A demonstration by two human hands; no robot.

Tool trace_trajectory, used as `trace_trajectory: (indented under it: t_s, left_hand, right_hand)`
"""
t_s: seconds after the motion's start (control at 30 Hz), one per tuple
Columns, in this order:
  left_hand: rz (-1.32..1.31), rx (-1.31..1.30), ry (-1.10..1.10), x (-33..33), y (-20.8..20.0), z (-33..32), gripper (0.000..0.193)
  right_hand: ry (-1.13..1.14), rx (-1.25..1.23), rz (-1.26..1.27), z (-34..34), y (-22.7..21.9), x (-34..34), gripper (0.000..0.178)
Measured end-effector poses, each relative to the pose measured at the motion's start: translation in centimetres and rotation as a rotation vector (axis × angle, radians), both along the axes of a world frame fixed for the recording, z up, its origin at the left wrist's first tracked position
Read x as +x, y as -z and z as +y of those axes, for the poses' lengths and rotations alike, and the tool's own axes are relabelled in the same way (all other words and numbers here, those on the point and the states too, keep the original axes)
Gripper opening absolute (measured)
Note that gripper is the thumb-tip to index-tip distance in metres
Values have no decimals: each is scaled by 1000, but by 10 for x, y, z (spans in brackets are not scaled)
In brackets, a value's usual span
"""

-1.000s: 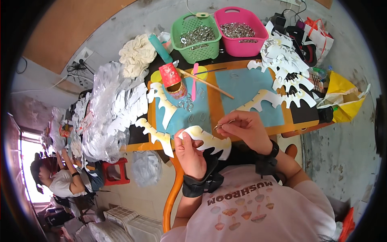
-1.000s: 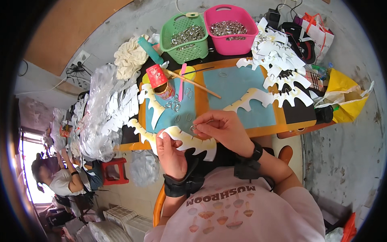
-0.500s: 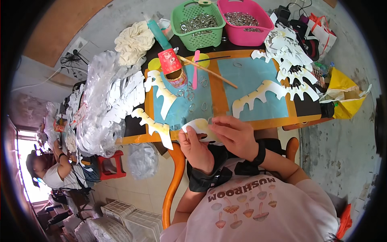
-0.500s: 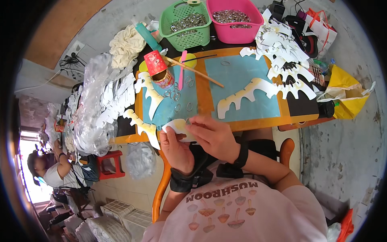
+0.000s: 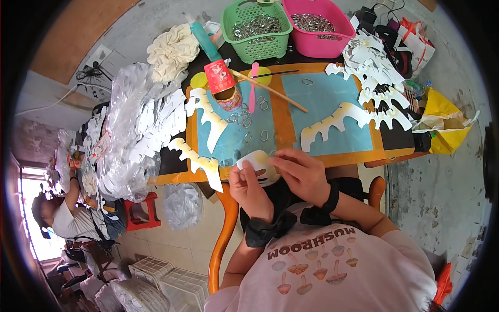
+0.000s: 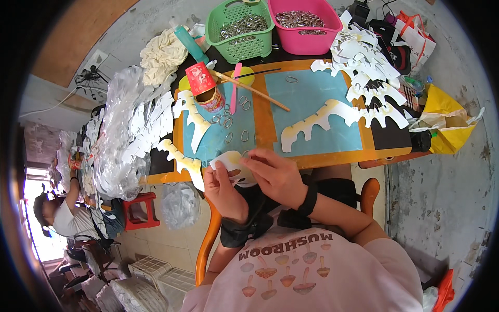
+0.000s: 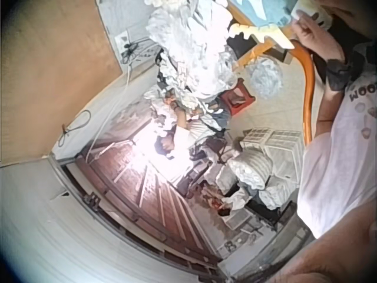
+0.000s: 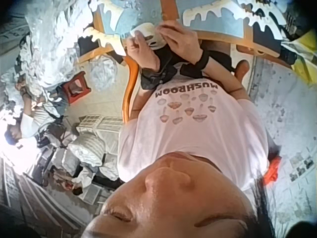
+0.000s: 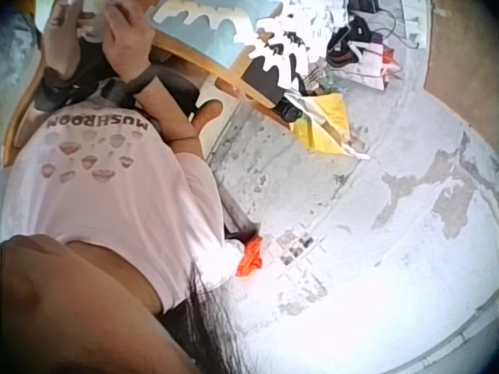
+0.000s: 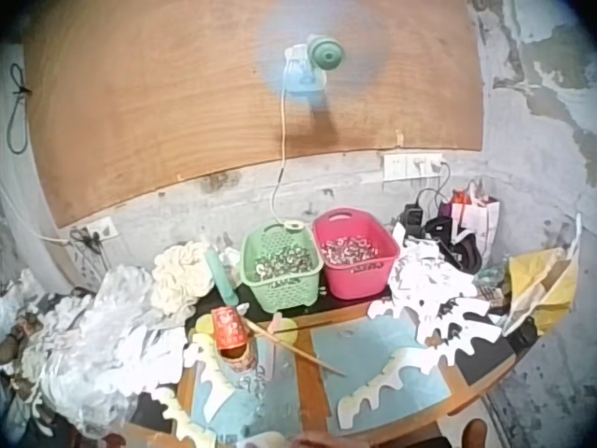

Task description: Manually assemble white shoe upper components by attaching metal rings and aligning parts on a workbench.

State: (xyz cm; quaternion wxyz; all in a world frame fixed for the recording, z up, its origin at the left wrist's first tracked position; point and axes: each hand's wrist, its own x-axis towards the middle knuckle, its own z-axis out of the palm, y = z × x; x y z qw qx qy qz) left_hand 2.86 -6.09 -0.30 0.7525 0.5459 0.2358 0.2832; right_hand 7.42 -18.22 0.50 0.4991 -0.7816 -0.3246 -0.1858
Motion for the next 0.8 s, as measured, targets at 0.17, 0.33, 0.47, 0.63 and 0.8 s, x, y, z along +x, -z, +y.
trace_trajectory:
  t_s: [0.17, 0.33, 0.47, 0.63, 0.8]
  left_hand:
    - [11, 19, -11, 3, 7, 3, 16]
    - [28, 28, -32, 5, 12, 3, 15]
    - [54, 73, -28, 5, 12, 3, 18]
    - [65, 115, -35, 2, 14, 8, 17]
    - [71, 145, -2, 3, 4, 11, 15]
  right_hand:
    - [43, 29, 27, 0, 1, 2, 28]
    - [73, 75, 52, 4, -1, 2, 22]
    - [73, 96, 59, 6, 8, 5, 21]
    - [42, 184, 332, 2, 12, 10, 18]
    - [-52, 347, 676, 0, 15, 20, 13]
